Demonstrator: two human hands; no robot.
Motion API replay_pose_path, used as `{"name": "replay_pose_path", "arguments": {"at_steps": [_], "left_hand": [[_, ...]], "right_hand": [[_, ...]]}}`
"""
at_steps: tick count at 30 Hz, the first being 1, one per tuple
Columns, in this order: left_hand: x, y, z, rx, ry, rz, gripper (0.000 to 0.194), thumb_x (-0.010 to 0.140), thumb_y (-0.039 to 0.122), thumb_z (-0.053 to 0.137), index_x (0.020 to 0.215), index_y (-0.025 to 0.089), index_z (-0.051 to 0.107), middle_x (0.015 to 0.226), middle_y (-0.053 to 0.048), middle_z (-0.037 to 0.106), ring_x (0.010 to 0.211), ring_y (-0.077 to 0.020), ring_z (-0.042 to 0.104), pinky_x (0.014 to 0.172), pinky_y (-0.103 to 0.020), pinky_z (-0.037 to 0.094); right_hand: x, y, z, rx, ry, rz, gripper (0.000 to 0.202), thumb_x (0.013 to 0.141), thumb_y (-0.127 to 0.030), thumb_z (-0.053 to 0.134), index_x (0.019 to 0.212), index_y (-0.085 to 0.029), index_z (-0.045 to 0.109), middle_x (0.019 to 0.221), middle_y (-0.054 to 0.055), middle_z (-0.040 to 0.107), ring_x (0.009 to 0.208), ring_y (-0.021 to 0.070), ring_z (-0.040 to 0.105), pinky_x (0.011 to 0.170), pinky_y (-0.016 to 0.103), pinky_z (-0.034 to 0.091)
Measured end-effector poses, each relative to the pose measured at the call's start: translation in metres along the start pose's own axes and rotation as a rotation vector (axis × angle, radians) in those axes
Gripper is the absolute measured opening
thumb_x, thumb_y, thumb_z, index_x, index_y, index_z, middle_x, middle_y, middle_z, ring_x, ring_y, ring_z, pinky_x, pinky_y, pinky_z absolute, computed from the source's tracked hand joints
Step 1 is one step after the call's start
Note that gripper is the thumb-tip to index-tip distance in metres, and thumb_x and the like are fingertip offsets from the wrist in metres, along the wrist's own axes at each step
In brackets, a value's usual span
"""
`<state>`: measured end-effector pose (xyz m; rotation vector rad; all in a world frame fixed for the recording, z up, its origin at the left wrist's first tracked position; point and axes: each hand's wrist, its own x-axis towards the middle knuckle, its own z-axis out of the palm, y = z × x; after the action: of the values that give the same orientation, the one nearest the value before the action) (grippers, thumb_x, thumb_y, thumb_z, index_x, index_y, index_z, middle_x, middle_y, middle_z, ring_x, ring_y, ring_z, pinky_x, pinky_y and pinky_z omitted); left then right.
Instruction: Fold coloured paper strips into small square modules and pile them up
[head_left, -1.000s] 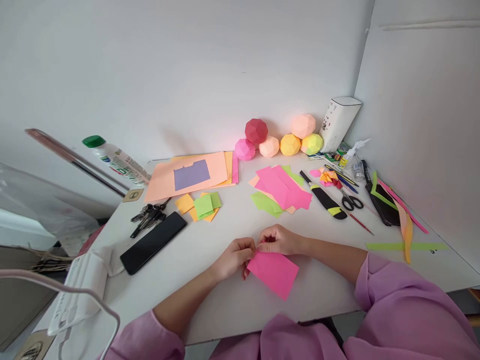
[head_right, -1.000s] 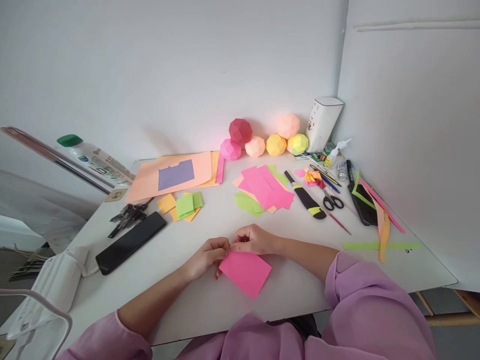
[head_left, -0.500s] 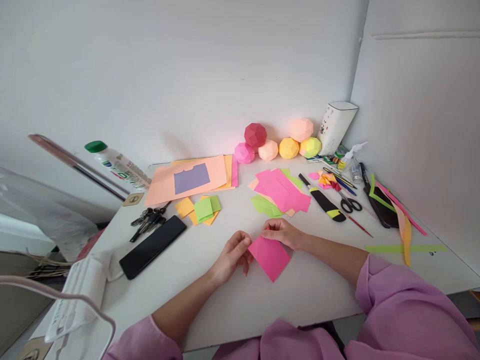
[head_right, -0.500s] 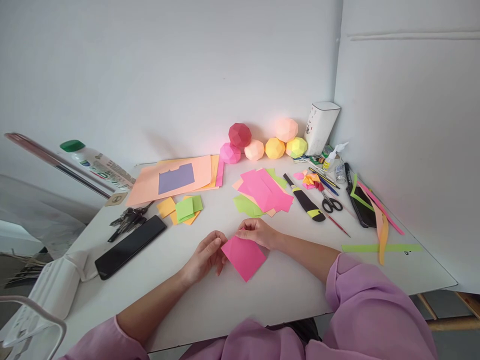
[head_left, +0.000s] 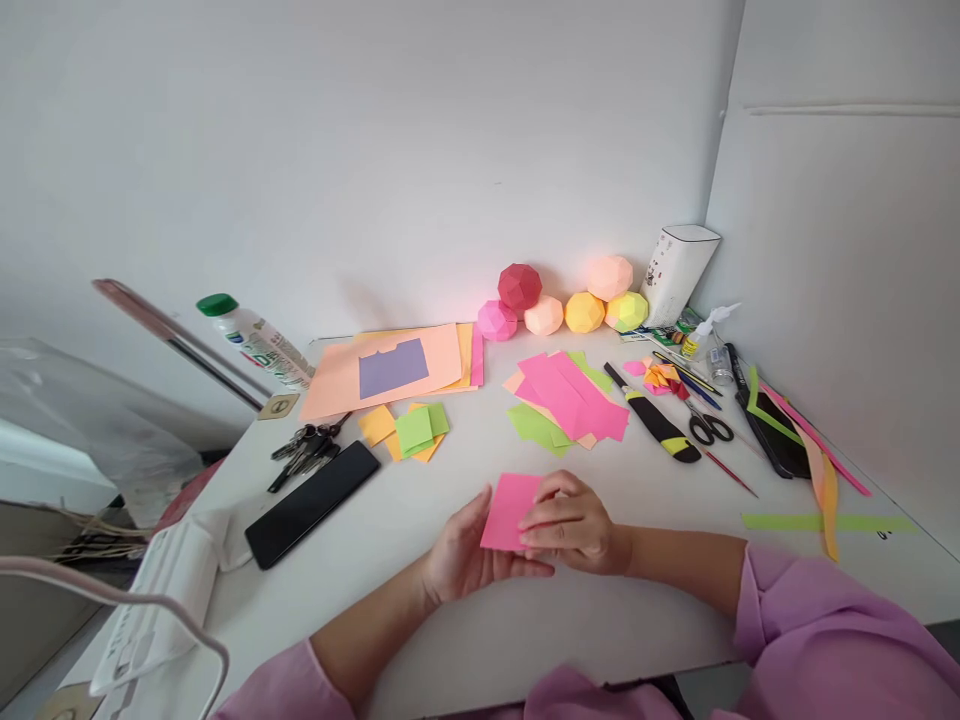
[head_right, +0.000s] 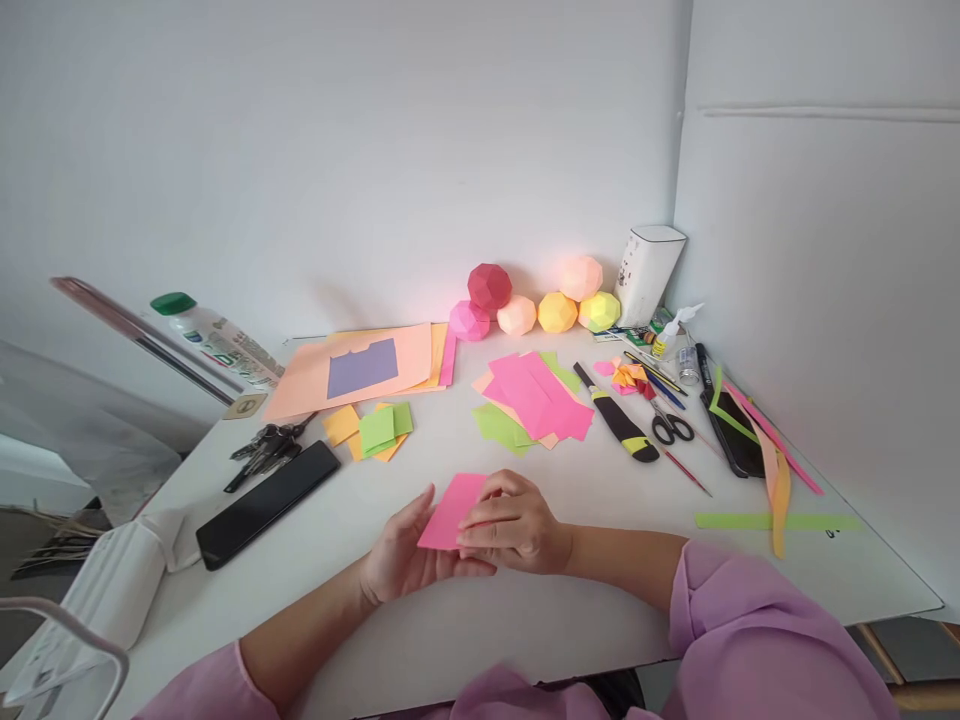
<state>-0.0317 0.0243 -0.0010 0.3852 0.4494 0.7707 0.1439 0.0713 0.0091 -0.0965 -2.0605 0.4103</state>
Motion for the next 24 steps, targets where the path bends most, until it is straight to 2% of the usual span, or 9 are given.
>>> {"name": "replay_pose_path", "arguments": {"at_steps": [3, 6, 10, 15, 18, 21, 24], "left_hand": [[0.002, 0.001, -0.005, -0.084, 0.022, -0.017, 0.038, 0.084, 0.031, 0.038, 0.107, 0.006, 0.054, 0.084, -0.013, 0.064, 0.070, -0.0213, 0.061, 0.071, -0.036, 0.044], [0.003, 0.004, -0.010, -0.113, 0.102, -0.005, 0.037, 0.082, 0.025, 0.039, 0.111, 0.005, 0.052, 0.086, -0.014, 0.065, 0.076, -0.0236, 0.062, 0.076, -0.038, 0.042], [0.004, 0.006, -0.011, -0.120, 0.119, 0.024, 0.039, 0.082, 0.025, 0.039, 0.115, 0.006, 0.050, 0.093, -0.014, 0.065, 0.084, -0.0248, 0.061, 0.082, -0.038, 0.040], [0.004, 0.006, -0.011, -0.089, 0.071, 0.026, 0.044, 0.082, 0.029, 0.039, 0.120, 0.007, 0.047, 0.099, -0.014, 0.064, 0.091, -0.0256, 0.061, 0.085, -0.039, 0.040], [0.004, 0.007, -0.010, -0.043, 0.069, 0.034, 0.047, 0.083, 0.032, 0.040, 0.122, 0.007, 0.045, 0.102, -0.015, 0.063, 0.093, -0.0262, 0.060, 0.085, -0.039, 0.040], [0.004, 0.008, -0.008, -0.022, 0.072, 0.058, 0.048, 0.083, 0.032, 0.039, 0.124, 0.008, 0.044, 0.104, -0.015, 0.062, 0.095, -0.0260, 0.059, 0.085, -0.039, 0.041], [0.003, 0.010, -0.005, -0.002, 0.092, 0.078, 0.048, 0.084, 0.033, 0.039, 0.125, 0.009, 0.044, 0.105, -0.015, 0.062, 0.096, -0.0264, 0.058, 0.084, -0.039, 0.042]], "right_hand": [[-0.014, 0.003, 0.010, 0.036, -0.088, -0.014, 0.011, 0.082, -0.026, 0.058, 0.078, -0.018, 0.064, 0.076, 0.003, 0.068, 0.080, 0.0146, 0.052, 0.070, 0.031, 0.043], [-0.020, 0.005, 0.012, 0.020, -0.155, 0.005, 0.015, 0.084, -0.027, 0.055, 0.076, -0.017, 0.064, 0.077, 0.003, 0.067, 0.081, 0.0143, 0.052, 0.073, 0.031, 0.041], [-0.021, 0.007, 0.010, -0.036, -0.261, 0.032, 0.018, 0.085, -0.028, 0.054, 0.075, -0.016, 0.063, 0.075, 0.005, 0.066, 0.082, 0.0154, 0.053, 0.077, 0.034, 0.040], [-0.017, 0.006, 0.008, -0.042, -0.252, 0.023, 0.006, 0.081, -0.023, 0.058, 0.078, -0.019, 0.062, 0.076, 0.001, 0.067, 0.081, 0.0147, 0.054, 0.083, 0.036, 0.040], [-0.015, 0.004, 0.006, -0.094, -0.286, 0.023, 0.006, 0.082, -0.024, 0.056, 0.078, -0.022, 0.061, 0.078, 0.000, 0.067, 0.081, 0.0148, 0.054, 0.085, 0.036, 0.041], [-0.014, 0.004, 0.005, -0.187, -0.371, -0.015, 0.010, 0.083, -0.025, 0.054, 0.076, -0.024, 0.061, 0.079, -0.001, 0.066, 0.082, 0.0157, 0.054, 0.083, 0.036, 0.043], [-0.014, 0.005, 0.004, -0.260, -0.419, -0.079, 0.014, 0.084, -0.017, 0.052, 0.074, -0.023, 0.060, 0.077, -0.001, 0.064, 0.082, 0.0151, 0.055, 0.079, 0.033, 0.044]]}}
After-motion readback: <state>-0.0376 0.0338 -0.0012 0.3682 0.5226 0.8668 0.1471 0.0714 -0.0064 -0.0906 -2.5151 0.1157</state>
